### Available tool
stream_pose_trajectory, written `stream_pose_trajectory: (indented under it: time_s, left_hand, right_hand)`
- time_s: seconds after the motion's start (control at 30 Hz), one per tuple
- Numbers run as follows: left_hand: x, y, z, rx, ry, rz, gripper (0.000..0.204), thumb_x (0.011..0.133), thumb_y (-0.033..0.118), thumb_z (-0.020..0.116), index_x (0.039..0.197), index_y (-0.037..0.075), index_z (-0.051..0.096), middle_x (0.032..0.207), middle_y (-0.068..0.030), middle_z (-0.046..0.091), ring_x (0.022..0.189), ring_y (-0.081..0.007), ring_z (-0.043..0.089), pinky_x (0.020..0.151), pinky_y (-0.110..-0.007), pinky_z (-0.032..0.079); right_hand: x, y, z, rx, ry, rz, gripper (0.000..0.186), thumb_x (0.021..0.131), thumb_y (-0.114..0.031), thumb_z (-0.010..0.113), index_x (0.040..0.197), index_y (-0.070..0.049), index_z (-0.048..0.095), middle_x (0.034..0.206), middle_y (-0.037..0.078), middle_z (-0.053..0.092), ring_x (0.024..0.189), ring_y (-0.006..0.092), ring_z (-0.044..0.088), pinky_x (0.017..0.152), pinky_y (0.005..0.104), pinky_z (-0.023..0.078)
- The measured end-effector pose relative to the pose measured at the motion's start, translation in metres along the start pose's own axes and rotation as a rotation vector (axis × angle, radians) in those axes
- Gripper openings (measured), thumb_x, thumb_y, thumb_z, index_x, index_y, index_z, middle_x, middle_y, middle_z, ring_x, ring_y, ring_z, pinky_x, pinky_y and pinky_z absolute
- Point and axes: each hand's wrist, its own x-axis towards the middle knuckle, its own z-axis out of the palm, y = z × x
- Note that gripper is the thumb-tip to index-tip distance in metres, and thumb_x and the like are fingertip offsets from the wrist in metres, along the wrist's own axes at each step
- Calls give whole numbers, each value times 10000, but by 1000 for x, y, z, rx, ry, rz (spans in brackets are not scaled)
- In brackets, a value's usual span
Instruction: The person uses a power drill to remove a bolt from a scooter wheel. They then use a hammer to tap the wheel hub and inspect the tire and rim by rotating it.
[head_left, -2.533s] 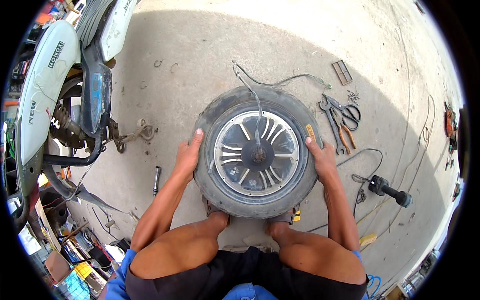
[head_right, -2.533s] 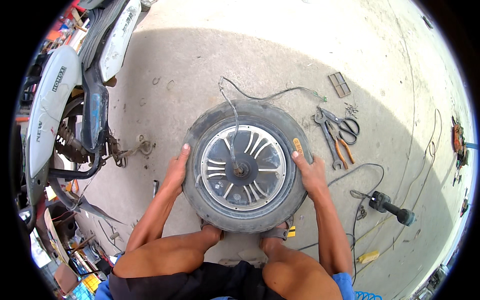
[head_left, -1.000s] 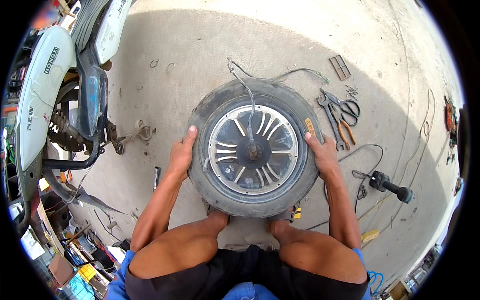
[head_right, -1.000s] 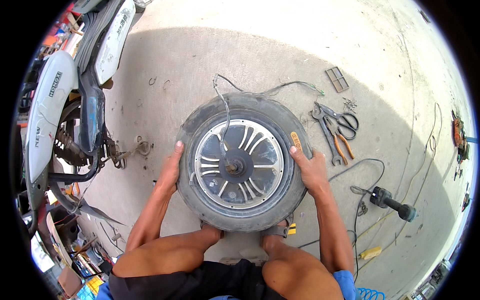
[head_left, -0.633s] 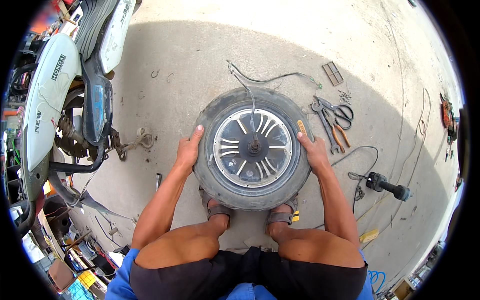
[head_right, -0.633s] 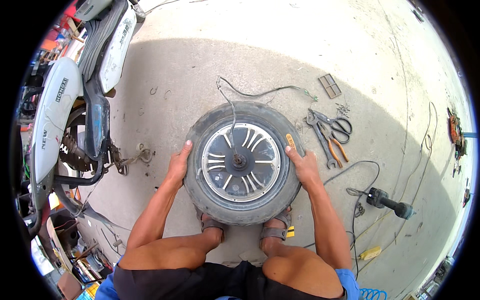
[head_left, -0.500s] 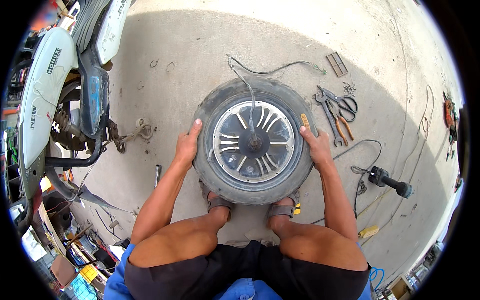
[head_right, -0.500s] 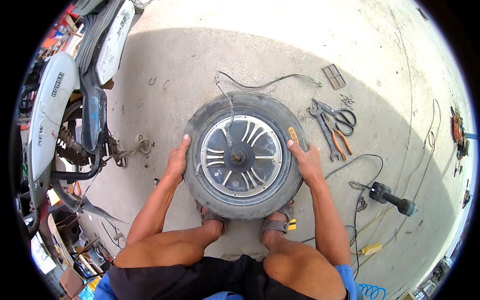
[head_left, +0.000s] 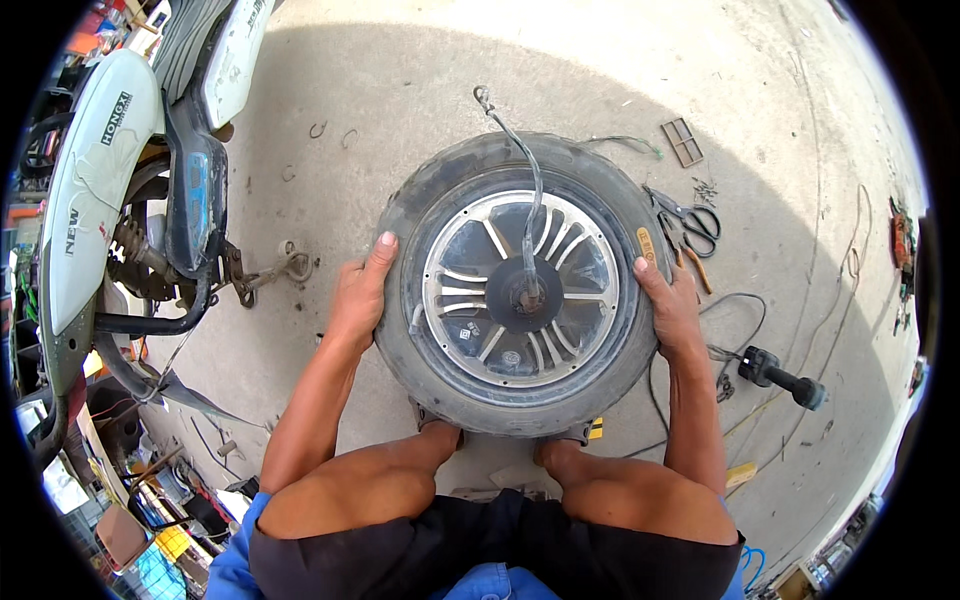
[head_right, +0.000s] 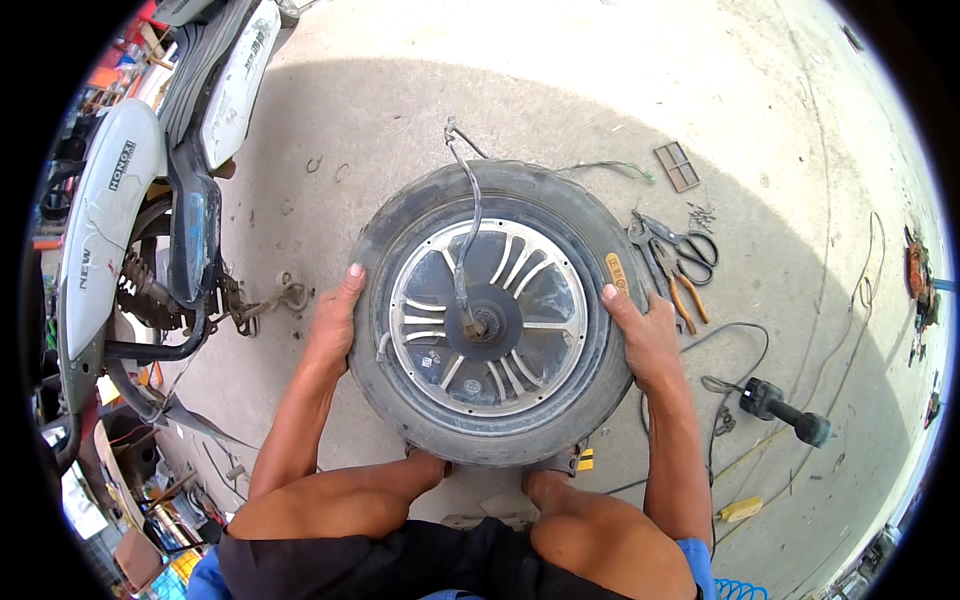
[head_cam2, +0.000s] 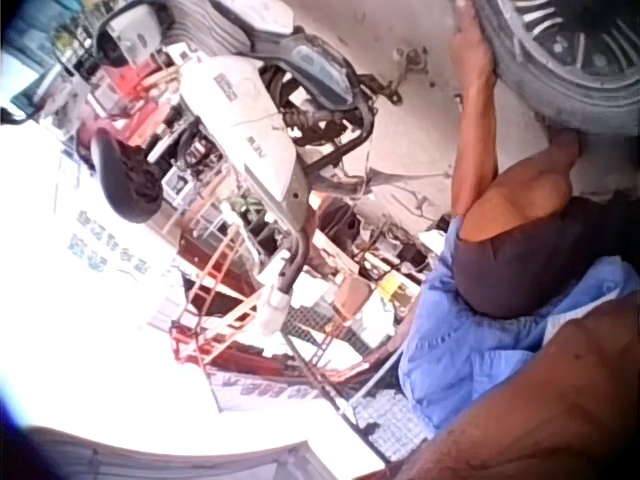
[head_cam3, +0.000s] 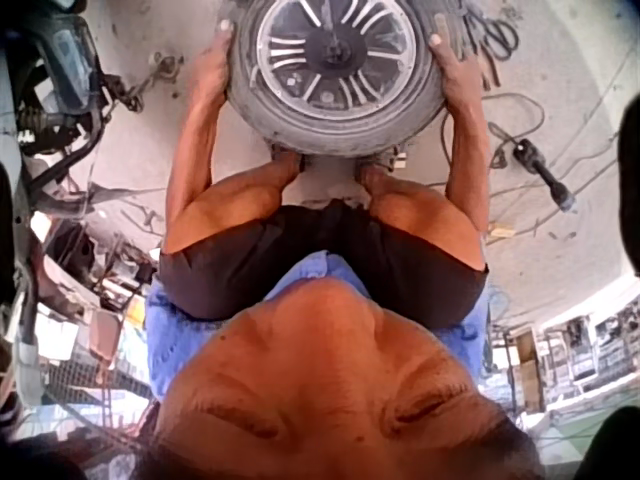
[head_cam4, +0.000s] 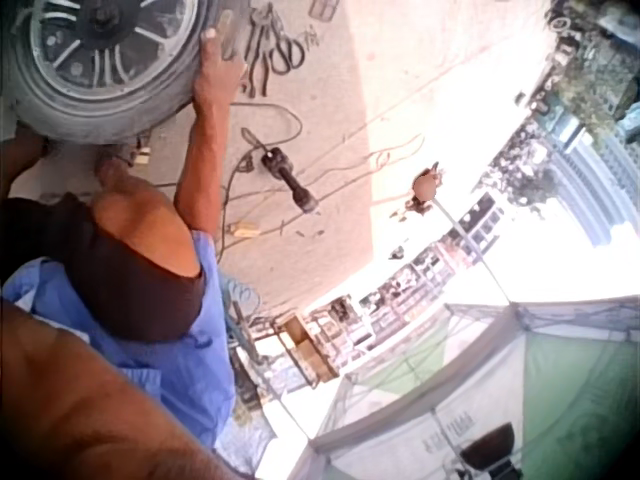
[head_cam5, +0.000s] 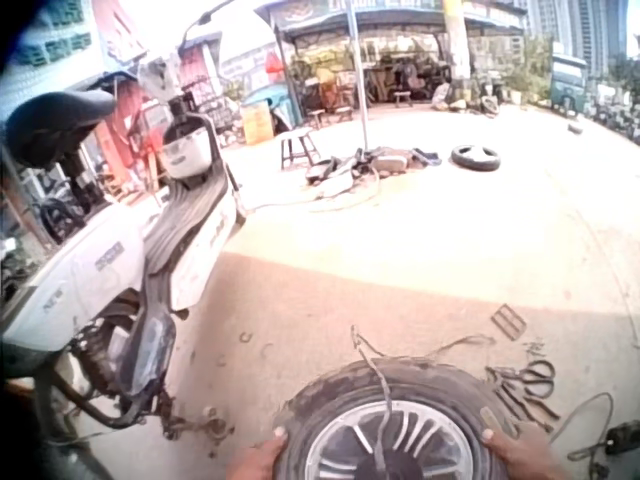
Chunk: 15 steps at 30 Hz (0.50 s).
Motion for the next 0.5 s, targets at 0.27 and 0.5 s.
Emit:
stream_pose_trajectory:
  time_s: [0.27,0.5]
  left_hand:
    - [41,-56,-3,7,53,-21,953,892,707,659,1173,-204,644,1073,-257,715,971,-285,704,856,-381,557]
    - [32,-61,-6,-1,52,6,913,923,686,635,1174,-191,646,1056,-240,720,921,-263,712,824,-364,570]
  right_hand:
    - [37,63,8,-120,59,21,794,834,-503,798,1184,188,625,1017,256,717,907,277,712,796,393,560]
    - [35,59,16,-162,62,57,714,865,-470,778,1186,152,641,977,204,733,800,205,714,726,336,570]
